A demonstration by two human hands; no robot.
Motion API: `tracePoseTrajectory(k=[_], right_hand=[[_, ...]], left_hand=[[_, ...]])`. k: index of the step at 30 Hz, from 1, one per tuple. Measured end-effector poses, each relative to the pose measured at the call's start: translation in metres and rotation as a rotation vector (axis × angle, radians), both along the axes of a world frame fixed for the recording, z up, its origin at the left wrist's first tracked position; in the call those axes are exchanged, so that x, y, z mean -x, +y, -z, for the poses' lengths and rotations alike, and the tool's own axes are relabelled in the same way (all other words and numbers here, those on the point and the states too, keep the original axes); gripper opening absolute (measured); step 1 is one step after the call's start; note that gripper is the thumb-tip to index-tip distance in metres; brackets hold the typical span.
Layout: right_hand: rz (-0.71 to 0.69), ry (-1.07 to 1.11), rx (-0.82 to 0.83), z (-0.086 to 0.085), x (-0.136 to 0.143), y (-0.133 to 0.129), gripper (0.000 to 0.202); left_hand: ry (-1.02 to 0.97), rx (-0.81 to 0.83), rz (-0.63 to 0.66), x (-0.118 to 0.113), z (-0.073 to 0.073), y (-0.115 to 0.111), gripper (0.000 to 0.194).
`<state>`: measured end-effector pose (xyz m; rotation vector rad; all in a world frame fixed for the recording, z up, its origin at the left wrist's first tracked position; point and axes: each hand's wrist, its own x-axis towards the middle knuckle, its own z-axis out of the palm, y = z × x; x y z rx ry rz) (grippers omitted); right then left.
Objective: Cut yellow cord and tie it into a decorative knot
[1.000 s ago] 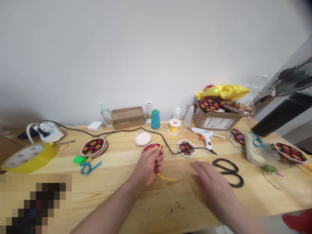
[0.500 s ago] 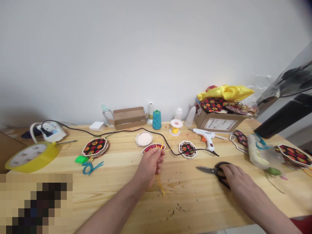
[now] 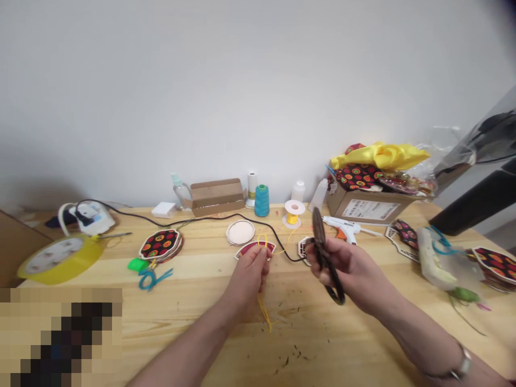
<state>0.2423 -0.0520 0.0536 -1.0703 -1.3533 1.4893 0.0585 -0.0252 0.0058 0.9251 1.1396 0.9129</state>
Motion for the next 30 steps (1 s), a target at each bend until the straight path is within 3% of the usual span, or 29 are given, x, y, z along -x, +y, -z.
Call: tracePoseTrajectory(k=[5, 9, 17, 23, 30], right_hand=[[-0.227, 0.320, 0.027, 0.031, 0.019, 0.022, 0.044], [-0.364, 0.329, 0.115, 0.049, 0.016, 0.019, 0.052], [-0.404, 0.203, 0.365, 0.044, 0.016, 0.015, 0.068], [-0.452, 0.140, 0.408, 0.046, 0.016, 0.017, 0.070], [-0.412, 0.092, 0.417, 0.042, 0.020, 0.017, 0.074]], left_hand=[[0.094, -0.076, 0.025, 0.001, 0.002, -0.001, 0.030], [0.134, -0.149, 0.033, 0.002, 0.005, 0.000, 0.031], [0.258, -0.236, -0.031, 0.005, 0.007, 0.003, 0.032], [0.254, -0.269, -0.017, 0.003, 0.006, 0.000, 0.028], [0.313, -0.358, 0.030, -0.002, 0.002, -0.003, 0.024]])
